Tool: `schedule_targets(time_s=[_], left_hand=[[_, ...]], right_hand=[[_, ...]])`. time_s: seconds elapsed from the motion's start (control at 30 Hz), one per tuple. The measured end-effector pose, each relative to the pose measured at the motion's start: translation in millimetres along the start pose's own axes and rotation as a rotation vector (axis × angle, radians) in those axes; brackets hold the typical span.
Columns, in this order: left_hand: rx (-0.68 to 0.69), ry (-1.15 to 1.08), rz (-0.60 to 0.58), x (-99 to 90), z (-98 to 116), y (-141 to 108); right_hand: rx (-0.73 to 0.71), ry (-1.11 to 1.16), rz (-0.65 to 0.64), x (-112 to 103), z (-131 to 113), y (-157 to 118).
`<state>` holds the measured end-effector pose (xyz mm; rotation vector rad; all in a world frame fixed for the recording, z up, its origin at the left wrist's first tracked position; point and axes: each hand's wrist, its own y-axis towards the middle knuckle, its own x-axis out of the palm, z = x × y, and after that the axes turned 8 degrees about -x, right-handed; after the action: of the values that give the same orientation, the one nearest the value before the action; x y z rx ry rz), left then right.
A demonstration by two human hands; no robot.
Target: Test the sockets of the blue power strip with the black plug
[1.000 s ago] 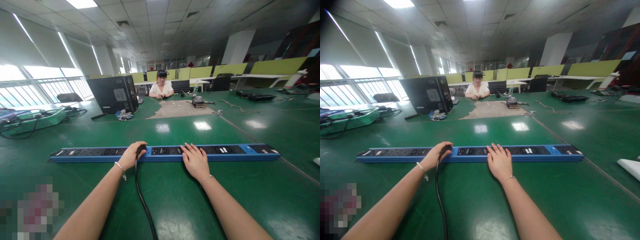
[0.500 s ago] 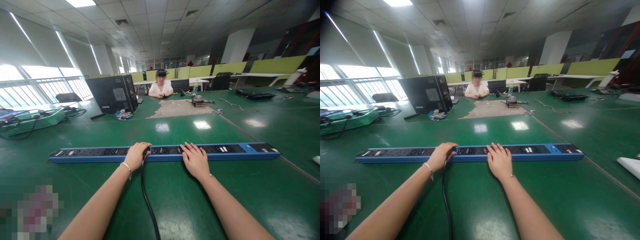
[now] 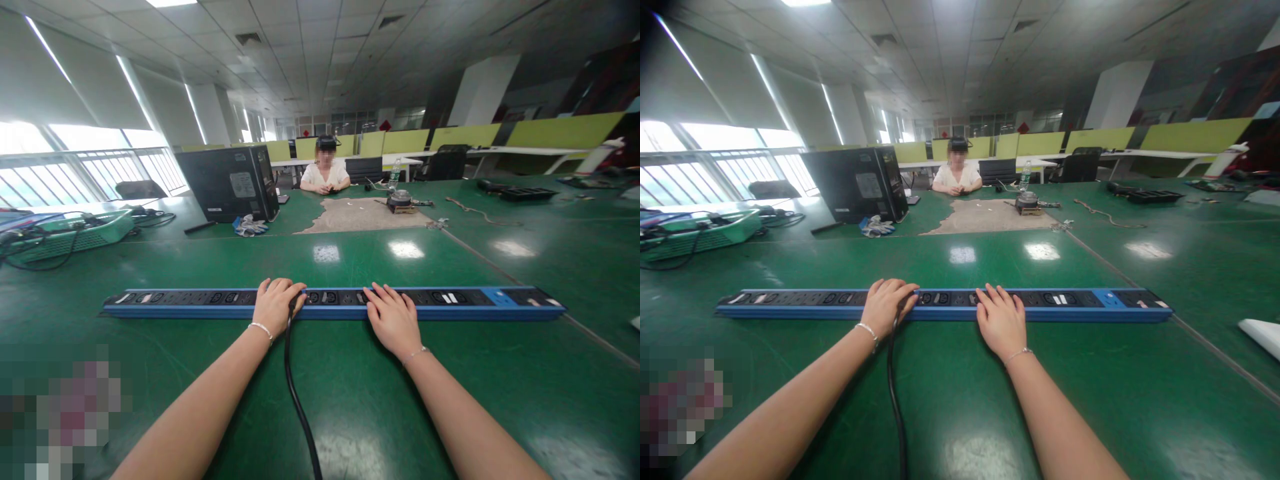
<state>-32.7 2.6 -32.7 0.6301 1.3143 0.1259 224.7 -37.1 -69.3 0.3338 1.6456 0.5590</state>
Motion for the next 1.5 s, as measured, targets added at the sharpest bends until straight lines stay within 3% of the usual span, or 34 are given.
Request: schedule_targets(time_s=[0.33, 0.7, 1.1, 1.23, 1.3, 1.4, 1.5], left_hand=[[-0.012, 0.09, 0.036, 2.0, 0.8, -1.8], [0.02, 0.098, -0.077, 2.9, -4.2, 4.1], [0.018, 0.003, 0.031, 7.2, -3.8, -3.7], [-0.08, -0.132, 0.324, -19.0, -7.0, 10.1], [-0.09, -0.121, 0.403, -39.7, -12.5, 19.7], [-0.054, -0.066, 0.378, -59.6, -30.2, 25.2], [-0.093, -0.067, 0.322, -57.1, -57.9, 15.2]], right_hand=[[0.007, -0.01, -0.013, 0.1, 0.0, 0.1], [0.011, -0.004, 0.001, 0.1, -1.5, -0.2], [0.019, 0.015, 0.013, -1.6, -2.6, -0.7], [0.015, 0.005, 0.007, -2.2, -3.1, -0.4], [0.012, -0.001, 0.002, -2.6, -3.3, -0.3], [0.012, -0.011, 0.003, -2.2, -2.7, -0.1], [0.004, -0.022, 0.014, 0.4, -0.8, -0.1]])
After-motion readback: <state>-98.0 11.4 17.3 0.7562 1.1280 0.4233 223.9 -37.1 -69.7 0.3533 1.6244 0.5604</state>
